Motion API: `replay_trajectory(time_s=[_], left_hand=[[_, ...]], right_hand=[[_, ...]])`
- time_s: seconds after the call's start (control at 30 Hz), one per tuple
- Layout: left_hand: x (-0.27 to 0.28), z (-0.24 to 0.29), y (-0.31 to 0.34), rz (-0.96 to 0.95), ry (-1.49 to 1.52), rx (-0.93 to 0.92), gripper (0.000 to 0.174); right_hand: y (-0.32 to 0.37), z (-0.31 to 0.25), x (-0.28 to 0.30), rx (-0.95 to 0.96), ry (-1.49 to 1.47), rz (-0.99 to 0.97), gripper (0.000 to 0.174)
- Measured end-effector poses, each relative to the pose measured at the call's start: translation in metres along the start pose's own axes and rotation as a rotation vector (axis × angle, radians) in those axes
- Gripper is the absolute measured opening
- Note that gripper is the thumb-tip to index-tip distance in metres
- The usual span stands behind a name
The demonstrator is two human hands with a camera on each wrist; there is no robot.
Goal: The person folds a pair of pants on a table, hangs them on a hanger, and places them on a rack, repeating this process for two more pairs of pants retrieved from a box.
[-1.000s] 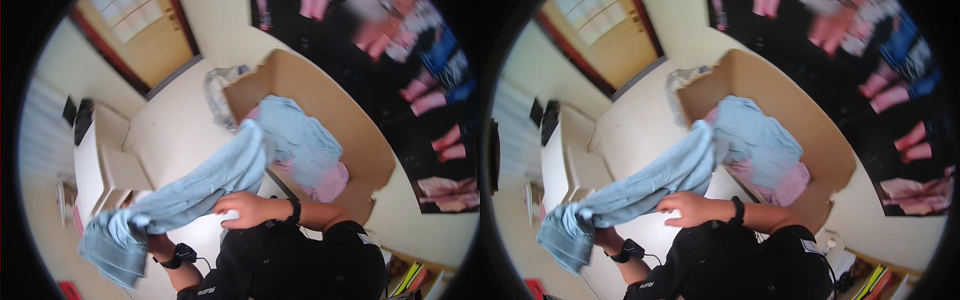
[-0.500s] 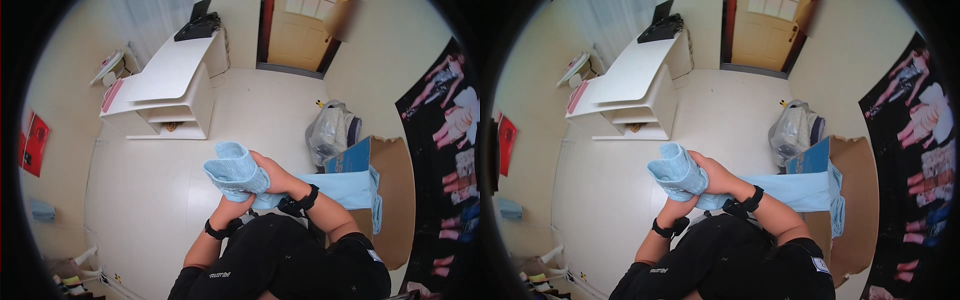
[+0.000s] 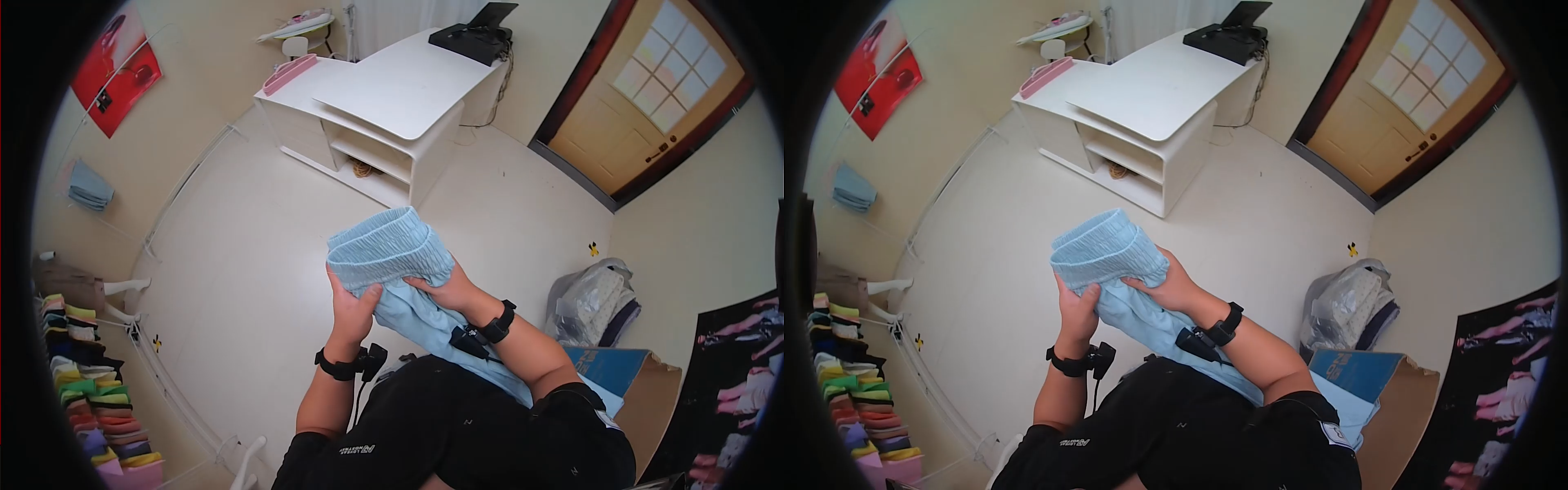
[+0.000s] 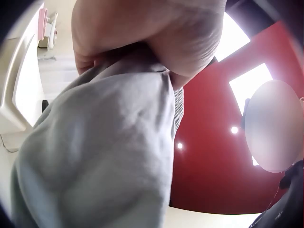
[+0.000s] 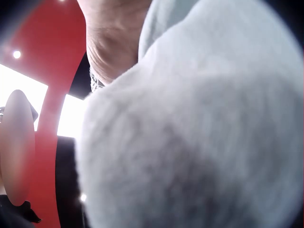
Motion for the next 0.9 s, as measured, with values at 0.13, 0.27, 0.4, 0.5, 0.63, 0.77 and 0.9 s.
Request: replay_trajectory(time_s=[0.13, 0.27, 0.4, 0.5, 0.63, 0.77, 0.9], left_hand=[[-0.022, 0.012, -0.047, 0.199, -0.169, -0.169, 0.077], [-0.050, 0.002, -0.108, 0.212, -0.307, -0.247, 0.071], [-0.086, -0.009, -0.163, 0.168, -0.326, -0.282, 0.066], [-0.108, -0.023, -0.203, 0.152, -0.314, -0.303, 0.062], [-0.131, -0.029, -0.235, 0.072, -0.279, -0.259, 0.059], [-0.149, -0.035, -0.272, -0.037, -0.250, -0.232, 0.055], [-0.150, -0.047, -0.290, -0.088, -0.224, -0.230, 0.049]], right_hand=[[-0.054, 0.014, 0.027, -0.093, -0.149, -0.011, 0.048], [-0.099, -0.001, 0.081, 0.013, -0.262, -0.022, 0.059], [-0.127, -0.032, 0.158, 0.156, -0.184, -0.085, 0.075], [-0.150, -0.041, 0.214, 0.224, -0.212, -0.136, 0.079], [-0.159, -0.054, 0.252, 0.258, -0.198, -0.170, 0.076], [-0.173, -0.059, 0.281, 0.331, -0.105, -0.055, 0.058], [-0.180, -0.052, 0.300, 0.163, 0.104, -0.014, 0.048]])
Point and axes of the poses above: each hand's wrist, its own y-axis away from the middle knuckle, its own x-axis out of the back of the hand, z = x × y, the point moved 1 cm from there along -y, towards the middle knuckle, and after that the axes turned 4 degrees about -y, right-handed, at the moved point
